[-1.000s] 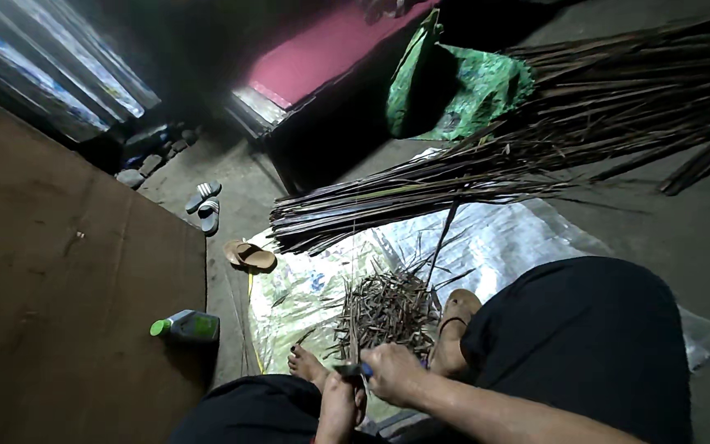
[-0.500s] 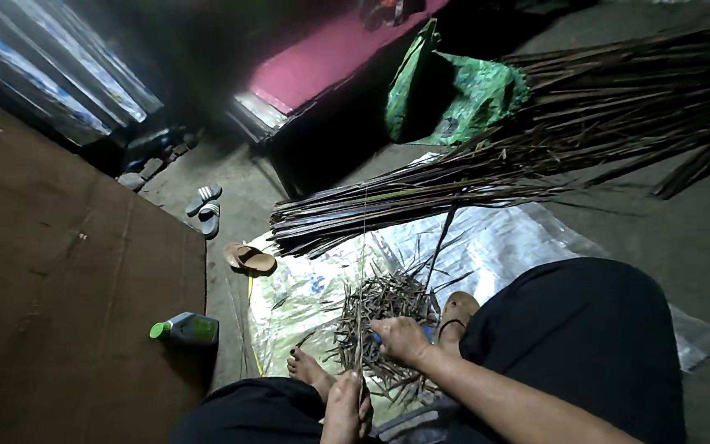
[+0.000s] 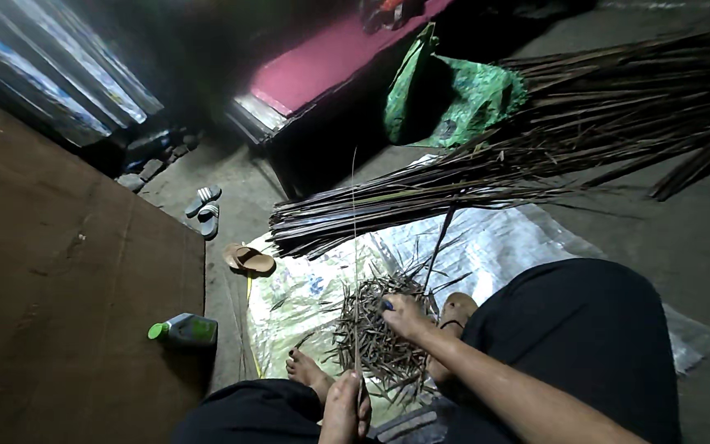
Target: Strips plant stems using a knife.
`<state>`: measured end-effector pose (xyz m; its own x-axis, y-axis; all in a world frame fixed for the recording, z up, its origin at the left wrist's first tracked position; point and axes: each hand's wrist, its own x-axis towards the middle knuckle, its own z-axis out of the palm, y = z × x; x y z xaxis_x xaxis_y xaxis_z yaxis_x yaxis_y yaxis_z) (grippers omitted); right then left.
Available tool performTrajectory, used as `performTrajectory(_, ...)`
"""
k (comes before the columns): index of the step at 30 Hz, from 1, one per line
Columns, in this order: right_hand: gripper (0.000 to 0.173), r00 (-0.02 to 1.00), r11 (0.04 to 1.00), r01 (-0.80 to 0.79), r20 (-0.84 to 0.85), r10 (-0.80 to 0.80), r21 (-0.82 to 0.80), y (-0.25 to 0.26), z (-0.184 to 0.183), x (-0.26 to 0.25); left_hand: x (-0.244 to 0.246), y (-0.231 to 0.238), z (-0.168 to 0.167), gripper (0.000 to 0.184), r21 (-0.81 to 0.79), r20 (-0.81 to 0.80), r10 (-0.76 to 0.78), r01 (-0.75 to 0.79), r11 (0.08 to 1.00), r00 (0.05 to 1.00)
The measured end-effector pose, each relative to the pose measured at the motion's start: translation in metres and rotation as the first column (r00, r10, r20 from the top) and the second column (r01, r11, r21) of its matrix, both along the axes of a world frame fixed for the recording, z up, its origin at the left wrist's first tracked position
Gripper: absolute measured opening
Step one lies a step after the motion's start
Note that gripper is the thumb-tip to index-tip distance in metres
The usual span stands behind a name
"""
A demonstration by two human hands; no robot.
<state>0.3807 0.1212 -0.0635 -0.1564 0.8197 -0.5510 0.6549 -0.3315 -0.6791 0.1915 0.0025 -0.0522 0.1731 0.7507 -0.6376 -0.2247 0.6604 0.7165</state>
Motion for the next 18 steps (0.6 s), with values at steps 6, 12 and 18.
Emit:
performTrajectory(6, 0.022, 0.899, 0.988, 0.111, -0.412, -0.145, -0.104, -0.008, 0.005, -0.019, 0.001, 0.001, 0.006, 0.040, -0.022, 0.004, -0.116, 0.117, 0.993, 0.993)
performTrajectory(12, 0.031, 0.965, 0.966, -0.251, -0.066, 0.255, 0.057, -0.014, 0.007, -0.008, 0.000, 0.005, 0.004, 0.038, -0.027, -0.020, -0.038, 0.037, 0.999, 0.999)
performTrajectory(18, 0.022, 0.793, 0.789, -0.608, 0.127, 0.596, 0.093, -0.050, 0.028, -0.041, -0.001, 0.009, 0.009, 0.040, -0.085, -0.003, 0.072, -0.072, 0.994, 0.997)
